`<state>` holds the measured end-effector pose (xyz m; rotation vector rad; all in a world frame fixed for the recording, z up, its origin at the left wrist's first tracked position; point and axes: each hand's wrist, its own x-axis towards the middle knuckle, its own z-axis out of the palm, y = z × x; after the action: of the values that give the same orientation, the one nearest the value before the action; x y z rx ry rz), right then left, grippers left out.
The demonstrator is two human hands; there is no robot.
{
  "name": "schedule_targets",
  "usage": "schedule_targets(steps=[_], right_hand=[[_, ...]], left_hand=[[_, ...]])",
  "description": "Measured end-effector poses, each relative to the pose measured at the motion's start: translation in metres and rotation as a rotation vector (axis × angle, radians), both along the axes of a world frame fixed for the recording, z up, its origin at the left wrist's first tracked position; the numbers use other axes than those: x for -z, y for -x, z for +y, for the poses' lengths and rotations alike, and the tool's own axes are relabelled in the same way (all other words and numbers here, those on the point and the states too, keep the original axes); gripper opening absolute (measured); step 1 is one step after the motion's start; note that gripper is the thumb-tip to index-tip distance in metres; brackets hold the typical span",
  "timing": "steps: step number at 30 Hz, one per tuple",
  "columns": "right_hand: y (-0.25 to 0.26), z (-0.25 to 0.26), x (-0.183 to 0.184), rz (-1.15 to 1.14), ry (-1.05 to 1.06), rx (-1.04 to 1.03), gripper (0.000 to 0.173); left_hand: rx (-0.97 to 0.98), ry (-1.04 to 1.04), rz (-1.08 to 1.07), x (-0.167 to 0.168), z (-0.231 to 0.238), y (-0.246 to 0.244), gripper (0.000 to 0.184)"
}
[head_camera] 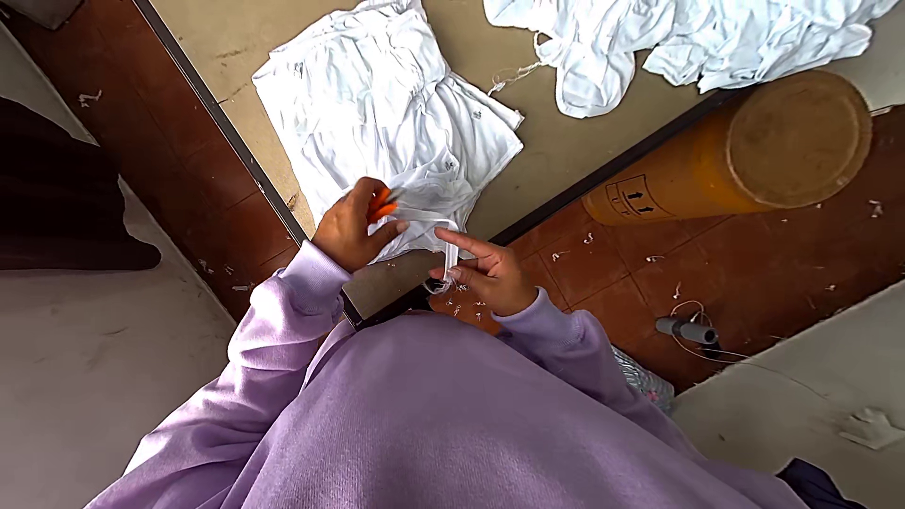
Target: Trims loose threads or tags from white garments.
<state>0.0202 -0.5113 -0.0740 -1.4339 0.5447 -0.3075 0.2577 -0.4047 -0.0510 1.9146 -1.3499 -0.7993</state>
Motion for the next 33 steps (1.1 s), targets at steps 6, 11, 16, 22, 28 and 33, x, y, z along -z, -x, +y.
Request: schedule_targets(steps=[6,11,16,22,28,33], right_hand=[[-0.004,-0.004,-0.012,-0.065,0.003,-0.107,0.074],[-0.006,-0.004,-0.016,-0.048,0.036,-0.129,0.074],[-0.009,-0.002,-0.017,-0.03,0.054,-0.162,0.075],[-0.009,-0.003,-0.022,-0.026,0.074,-0.179,0.075],[-0.013,0.001,-0.022,-0.043,0.067,-0.186,0.076],[-0.013,0.0,-0.023,-0.055,0.046,-0.209,0.079]], left_hand=[[0.402,-0.015,0.068,0.002,0.023,0.028,0.037],[0.403,0.045,0.066,0.007,0.022,0.034,0.039],[0.418,0.086,0.051,0.008,0.016,0.037,0.032],[0.394,0.096,0.062,0.011,0.019,0.035,0.031],[0.424,0.178,0.076,0.01,0.013,0.04,0.03],[0.41,0.182,0.121,0.01,0.012,0.043,0.03]])
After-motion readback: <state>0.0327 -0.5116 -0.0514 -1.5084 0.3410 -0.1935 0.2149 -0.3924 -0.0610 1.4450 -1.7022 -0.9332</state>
